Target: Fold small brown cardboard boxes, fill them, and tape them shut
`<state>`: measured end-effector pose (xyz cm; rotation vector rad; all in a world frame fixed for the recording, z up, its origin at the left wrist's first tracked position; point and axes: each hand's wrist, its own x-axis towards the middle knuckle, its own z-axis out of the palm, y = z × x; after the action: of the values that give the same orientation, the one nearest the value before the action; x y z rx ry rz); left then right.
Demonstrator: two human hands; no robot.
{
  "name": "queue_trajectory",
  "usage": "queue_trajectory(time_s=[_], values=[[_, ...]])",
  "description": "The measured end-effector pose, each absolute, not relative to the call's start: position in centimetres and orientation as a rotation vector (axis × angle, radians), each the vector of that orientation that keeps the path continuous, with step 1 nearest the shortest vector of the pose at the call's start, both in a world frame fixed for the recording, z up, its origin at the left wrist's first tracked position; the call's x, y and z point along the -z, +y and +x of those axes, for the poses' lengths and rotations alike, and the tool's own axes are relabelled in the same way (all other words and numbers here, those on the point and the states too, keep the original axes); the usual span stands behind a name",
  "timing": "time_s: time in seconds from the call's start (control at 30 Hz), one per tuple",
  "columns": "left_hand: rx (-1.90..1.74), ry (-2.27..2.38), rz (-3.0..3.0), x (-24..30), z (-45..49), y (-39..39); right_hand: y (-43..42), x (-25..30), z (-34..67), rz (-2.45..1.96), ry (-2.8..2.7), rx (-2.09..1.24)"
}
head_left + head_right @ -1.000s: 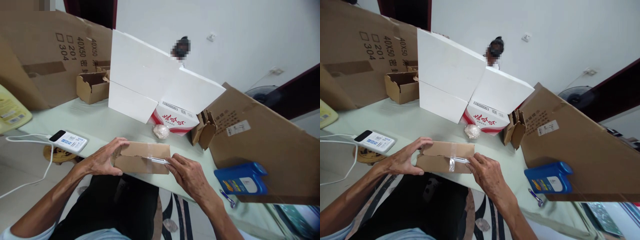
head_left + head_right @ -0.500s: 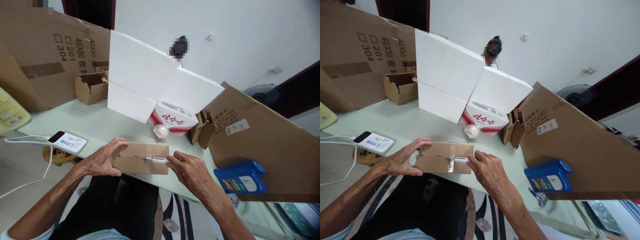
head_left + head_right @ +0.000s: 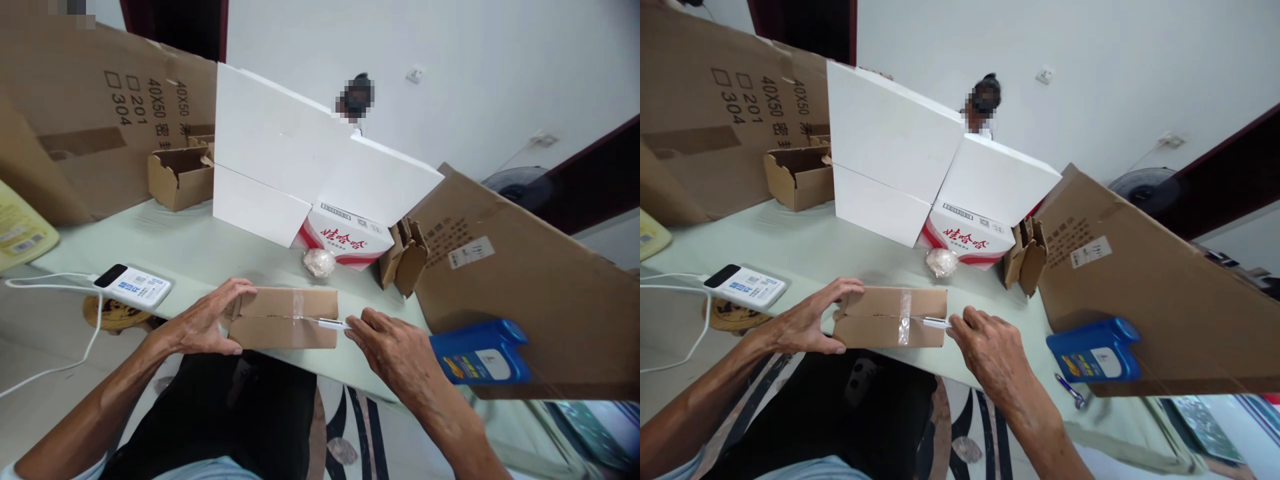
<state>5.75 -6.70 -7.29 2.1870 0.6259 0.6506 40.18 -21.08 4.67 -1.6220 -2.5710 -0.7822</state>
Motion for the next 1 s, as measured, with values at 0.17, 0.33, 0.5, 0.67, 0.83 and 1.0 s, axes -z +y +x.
queue_trajectory(time_s=[0.17, 0.33, 0.5, 0.67, 0.83, 1.0], values=[[-0.641, 0.64, 2.192, 7.2, 5.8, -6.8, -21.7, -4.2, 41.4, -1.595, -2.494, 0.617], [-0.677, 0.62, 2.202, 7.6, 5.7, -6.8, -22.3, -3.6, 41.4, -1.429, -2.363, 0.399], [-0.616, 0.652, 2.2, 7.0, 5.7, -6.9, -22.6, -3.2, 41.3, -1.386, -2.351, 0.41], [-0.622, 0.639, 2.191, 6.9, 5.7, -6.9, -22.4, -2.9, 41.5, -1.42, -2.347, 0.39], [-0.616, 0.626, 2.186, 6.8, 5.7, -6.7, -21.9, -2.6, 41.3, -1.446, -2.33, 0.36], [-0.616, 0.623, 2.19, 6.8, 5.8, -6.5, -21.1, -2.5, 40.2, -1.436, -2.405, 0.476]])
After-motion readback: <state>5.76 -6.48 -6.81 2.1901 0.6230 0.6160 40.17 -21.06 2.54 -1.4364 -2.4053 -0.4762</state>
